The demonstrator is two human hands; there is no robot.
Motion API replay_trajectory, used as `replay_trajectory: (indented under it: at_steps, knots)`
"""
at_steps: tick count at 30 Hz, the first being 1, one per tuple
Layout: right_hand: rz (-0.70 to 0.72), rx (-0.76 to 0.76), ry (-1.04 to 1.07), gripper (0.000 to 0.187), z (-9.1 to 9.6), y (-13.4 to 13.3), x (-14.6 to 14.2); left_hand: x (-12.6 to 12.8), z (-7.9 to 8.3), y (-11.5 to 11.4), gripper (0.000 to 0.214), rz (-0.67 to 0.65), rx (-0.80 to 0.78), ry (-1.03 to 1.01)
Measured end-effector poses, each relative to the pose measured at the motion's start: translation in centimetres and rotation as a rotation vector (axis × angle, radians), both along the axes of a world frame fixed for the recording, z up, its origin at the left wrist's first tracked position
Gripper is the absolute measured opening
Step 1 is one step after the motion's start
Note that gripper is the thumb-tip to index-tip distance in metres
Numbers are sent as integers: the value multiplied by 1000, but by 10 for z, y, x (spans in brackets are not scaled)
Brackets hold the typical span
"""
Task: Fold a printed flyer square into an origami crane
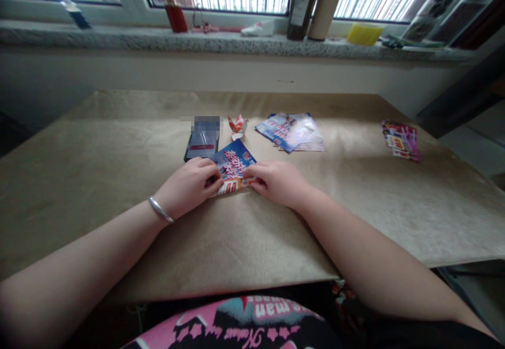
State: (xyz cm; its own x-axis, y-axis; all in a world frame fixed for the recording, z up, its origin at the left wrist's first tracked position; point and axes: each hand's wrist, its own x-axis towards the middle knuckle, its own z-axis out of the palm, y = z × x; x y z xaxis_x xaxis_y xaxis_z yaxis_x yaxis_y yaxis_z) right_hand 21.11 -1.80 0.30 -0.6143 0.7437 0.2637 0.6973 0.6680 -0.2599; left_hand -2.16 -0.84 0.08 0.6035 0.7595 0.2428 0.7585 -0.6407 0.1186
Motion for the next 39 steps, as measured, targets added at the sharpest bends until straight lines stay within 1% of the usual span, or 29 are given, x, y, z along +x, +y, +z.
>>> replay_trajectory:
  at_steps: [4, 11, 14, 16, 18, 20, 23, 27, 33, 39]
  knots:
    - [63, 32, -31, 16, 1, -2, -1, 0, 0, 0, 19, 14, 20, 1]
    - [64, 97, -105, 21, 0, -4, -2, 1, -2, 0, 21, 34, 37, 26]
    - [70, 104, -114, 22, -1, -3, -2, -2, -2, 1, 20, 53, 26, -8]
    - [62, 107, -132, 23, -1, -3, -3, -4, -1, 1, 19, 41, 7, -45]
    - [54, 114, -159, 23, -1, -3, -3, -6, 2, 0, 19, -2, -16, -52]
    - [52, 121, -180, 24, 0, -2, -4, -6, 5, -3, 20, -63, -32, -19]
    - [46, 129, -184, 26, -1, -1, -3, -6, 9, -8, 24, -72, -10, 22]
    - [25, 144, -182, 25, -2, 1, 0, -4, 10, -13, 25, -141, 40, 94]
    - [18, 157, -215, 26, -2, 2, 0, -1, 10, -17, 23, -103, 68, 189]
    - [12, 165, -224, 27, -2, 3, -1, 3, 14, -21, 22, -64, 68, 216]
